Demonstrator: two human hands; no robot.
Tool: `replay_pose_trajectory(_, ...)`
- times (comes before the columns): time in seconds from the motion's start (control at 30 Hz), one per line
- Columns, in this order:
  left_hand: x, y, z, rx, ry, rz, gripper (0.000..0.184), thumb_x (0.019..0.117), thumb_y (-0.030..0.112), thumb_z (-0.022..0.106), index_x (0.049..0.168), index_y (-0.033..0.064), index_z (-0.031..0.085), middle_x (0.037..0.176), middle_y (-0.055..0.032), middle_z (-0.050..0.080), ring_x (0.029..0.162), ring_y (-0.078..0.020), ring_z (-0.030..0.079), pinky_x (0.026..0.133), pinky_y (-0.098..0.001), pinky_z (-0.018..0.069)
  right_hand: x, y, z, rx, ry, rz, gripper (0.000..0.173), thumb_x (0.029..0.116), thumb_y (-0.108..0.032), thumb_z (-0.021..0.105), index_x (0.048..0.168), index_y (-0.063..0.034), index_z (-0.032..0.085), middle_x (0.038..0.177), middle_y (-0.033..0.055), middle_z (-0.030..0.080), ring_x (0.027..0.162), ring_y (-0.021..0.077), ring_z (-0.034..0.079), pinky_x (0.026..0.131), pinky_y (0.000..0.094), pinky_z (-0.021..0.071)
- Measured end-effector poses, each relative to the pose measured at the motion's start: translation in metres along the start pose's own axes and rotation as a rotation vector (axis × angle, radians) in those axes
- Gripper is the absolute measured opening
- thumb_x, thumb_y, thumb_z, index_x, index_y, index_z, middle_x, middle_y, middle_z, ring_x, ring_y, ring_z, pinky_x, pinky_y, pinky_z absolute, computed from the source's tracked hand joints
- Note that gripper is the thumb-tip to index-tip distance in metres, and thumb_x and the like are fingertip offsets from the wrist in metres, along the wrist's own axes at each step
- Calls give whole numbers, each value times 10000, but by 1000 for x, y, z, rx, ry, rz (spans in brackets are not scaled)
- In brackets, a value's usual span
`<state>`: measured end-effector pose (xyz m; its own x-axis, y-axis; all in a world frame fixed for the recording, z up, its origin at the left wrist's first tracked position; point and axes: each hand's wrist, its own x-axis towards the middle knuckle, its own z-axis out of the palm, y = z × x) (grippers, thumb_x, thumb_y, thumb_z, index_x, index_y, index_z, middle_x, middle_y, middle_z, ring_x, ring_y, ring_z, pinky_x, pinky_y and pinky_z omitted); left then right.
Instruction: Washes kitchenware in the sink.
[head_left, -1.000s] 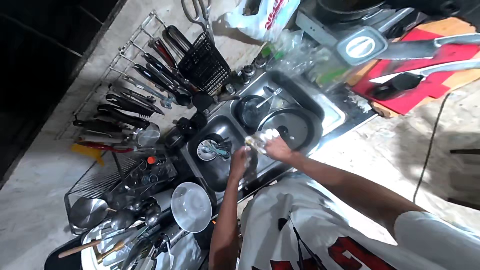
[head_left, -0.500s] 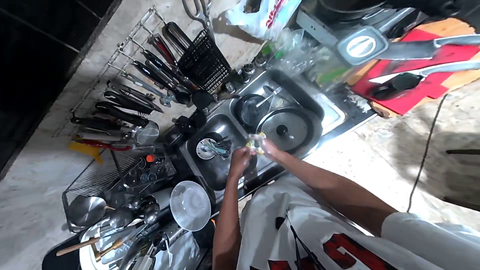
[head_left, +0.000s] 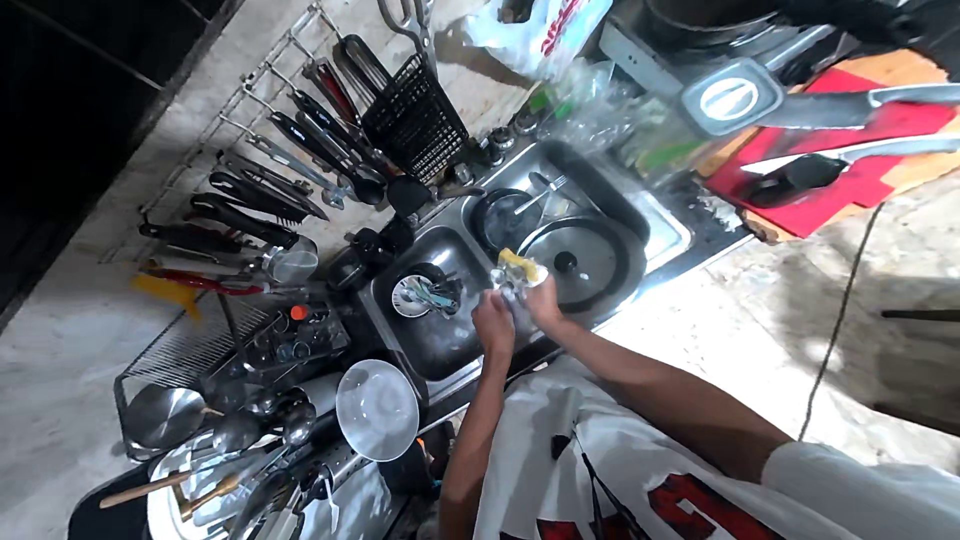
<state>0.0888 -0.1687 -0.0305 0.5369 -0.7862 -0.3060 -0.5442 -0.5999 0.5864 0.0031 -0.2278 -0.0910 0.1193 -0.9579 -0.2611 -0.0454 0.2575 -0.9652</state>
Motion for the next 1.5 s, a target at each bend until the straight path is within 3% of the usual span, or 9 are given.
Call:
replay_pose_trajectory(0.13,7,-14,-5,-39,-30,-45,286,1066,159,480,1179,8,694,990,-173,726,924,-287,710,878,-481,570,6,-10,-8,161,-86,70,405,931,-173,774,1289,-48,631,1137,105,728,983,196,718,878,417,616)
replay_pose_trajectory(0.47,-5,-20,-3,72,-48,73,279,1062,139,483,1144,-14,701,995,-173,737,947,-287,722,918,-465,567,18,-19,-10,-567,-394,-230,302,886,-68,760,1180,-23,706,1209,203,695,1152,369,660,1039,567,511)
replay_pose_trajectory(0.7,1,-23,-18,168,-148,170,307,1070,163,456,1174,26,710,1025,-157,745,987,-281,725,941,-462,563,26,-32,-5,-726,-438,-258,282,866,-170,798,1110,-56,717,1021,187,729,959,377,714,877,609,562)
replay_pose_trajectory(0.93,-6,-37,6,302,65,235,319,1074,183,481,1192,-19,698,1024,-205,748,913,-363,747,846,-514,597,14,-26,12,258,-229,725,355,1032,-156,620,1344,-2,549,1146,138,637,953,175,642,837,315,568)
replay_pose_trajectory(1.03,-9,-48,7,273,36,236,330,1075,186,477,1193,-23,703,1043,-205,748,949,-354,745,888,-513,590,15,-26,5,1,-367,570,298,1029,-114,607,1295,20,587,1075,132,656,896,159,634,813,311,551)
replay_pose_trajectory(1.13,-7,-54,3,136,-17,162,349,1089,225,456,1166,-11,701,970,-177,737,923,-304,731,896,-484,581,24,-20,-5,-469,-441,57,356,879,-128,779,1213,-41,691,1124,192,719,1033,332,699,932,574,560)
replay_pose_trajectory(1.2,-4,-54,-1,34,-15,98,319,1078,191,461,1156,0,704,932,-158,730,866,-269,719,858,-465,584,19,-13,-6,-426,-369,-58,345,877,-109,764,1212,-63,697,1114,187,721,1025,337,703,917,601,557)
replay_pose_trajectory(1.33,6,-59,-7,-217,-50,55,286,1058,140,468,1101,15,721,862,-99,698,771,-172,655,767,-379,558,17,6,1,-58,-221,180,382,988,-113,632,1369,-106,605,1211,135,698,1018,239,694,883,475,587)
replay_pose_trajectory(1.5,11,-73,9,-483,-122,-16,228,1030,166,564,1067,-16,697,852,-90,672,721,-140,612,686,-326,534,13,14,11,301,-386,460,476,1051,-425,573,1384,-85,578,1171,93,695,1023,171,677,915,368,575)
